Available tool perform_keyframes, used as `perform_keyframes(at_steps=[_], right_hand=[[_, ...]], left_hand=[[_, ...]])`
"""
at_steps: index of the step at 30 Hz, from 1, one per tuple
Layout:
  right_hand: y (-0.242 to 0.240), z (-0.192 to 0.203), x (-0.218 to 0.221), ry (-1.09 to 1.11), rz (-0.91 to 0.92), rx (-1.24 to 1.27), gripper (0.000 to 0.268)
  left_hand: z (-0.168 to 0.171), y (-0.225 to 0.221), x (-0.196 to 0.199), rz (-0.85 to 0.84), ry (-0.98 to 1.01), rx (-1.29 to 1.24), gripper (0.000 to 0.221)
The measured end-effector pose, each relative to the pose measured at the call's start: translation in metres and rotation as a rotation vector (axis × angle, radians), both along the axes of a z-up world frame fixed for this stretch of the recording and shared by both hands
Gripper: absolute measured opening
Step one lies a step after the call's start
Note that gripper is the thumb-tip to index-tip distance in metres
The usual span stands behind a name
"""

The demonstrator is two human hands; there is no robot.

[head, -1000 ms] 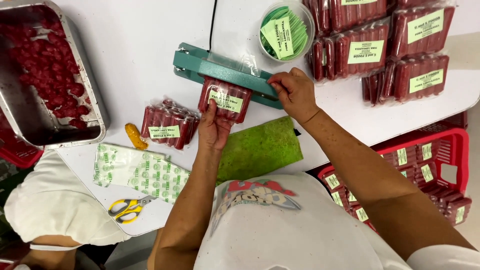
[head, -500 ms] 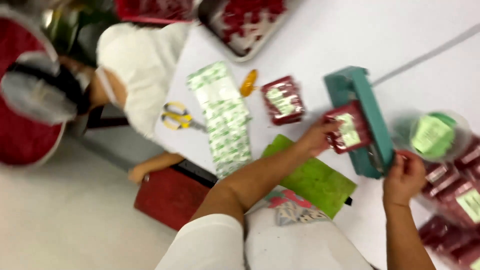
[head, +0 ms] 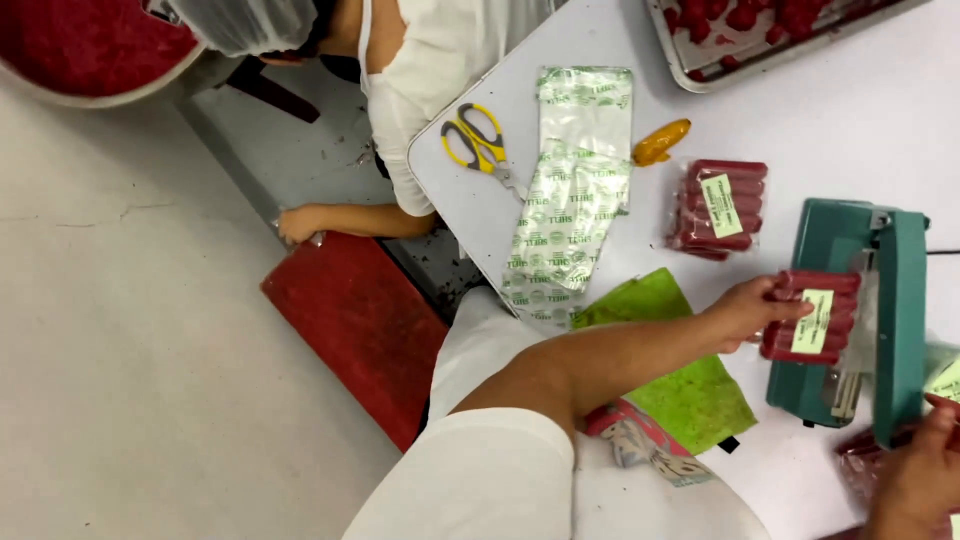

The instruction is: The person places vacuum-sealed packages of red meat into plastic bags, seals them with a handheld heat sealer, and stacks the finished packages on a table. The person also places some sealed packages into a red basket.

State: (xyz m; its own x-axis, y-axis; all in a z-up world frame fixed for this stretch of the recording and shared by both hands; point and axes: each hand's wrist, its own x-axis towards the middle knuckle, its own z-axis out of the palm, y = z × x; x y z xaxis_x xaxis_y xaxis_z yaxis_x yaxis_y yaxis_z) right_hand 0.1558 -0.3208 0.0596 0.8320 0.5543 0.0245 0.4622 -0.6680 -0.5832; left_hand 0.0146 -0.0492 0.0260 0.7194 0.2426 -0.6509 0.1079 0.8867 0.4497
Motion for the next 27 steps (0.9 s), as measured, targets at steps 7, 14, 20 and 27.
perform_keyframes(at_steps=[7,14,20,27], right_hand=[[0.077,0.04,0.009,-0.001,-0.291,-0.565,0.086],[0.188,0.101,-0.176,0.447,0.101,0.259,0.049],[0.179,0.047,-0.152,0.761,-0.039,0.447,0.052],[0.182,0.02,-0.181,0.979,-0.149,0.708,0.057]], left_hand=[[0.046,0.016,-0.088,-0.069,-0.044,0.022,0.057],[0.073,0.024,-0.122,0.003,-0.017,0.213,0.066],[0.078,0.044,-0.142,0.074,-0.065,0.166,0.059],[0.045,0.046,-0.145,0.3,-0.313,0.405,0.027]])
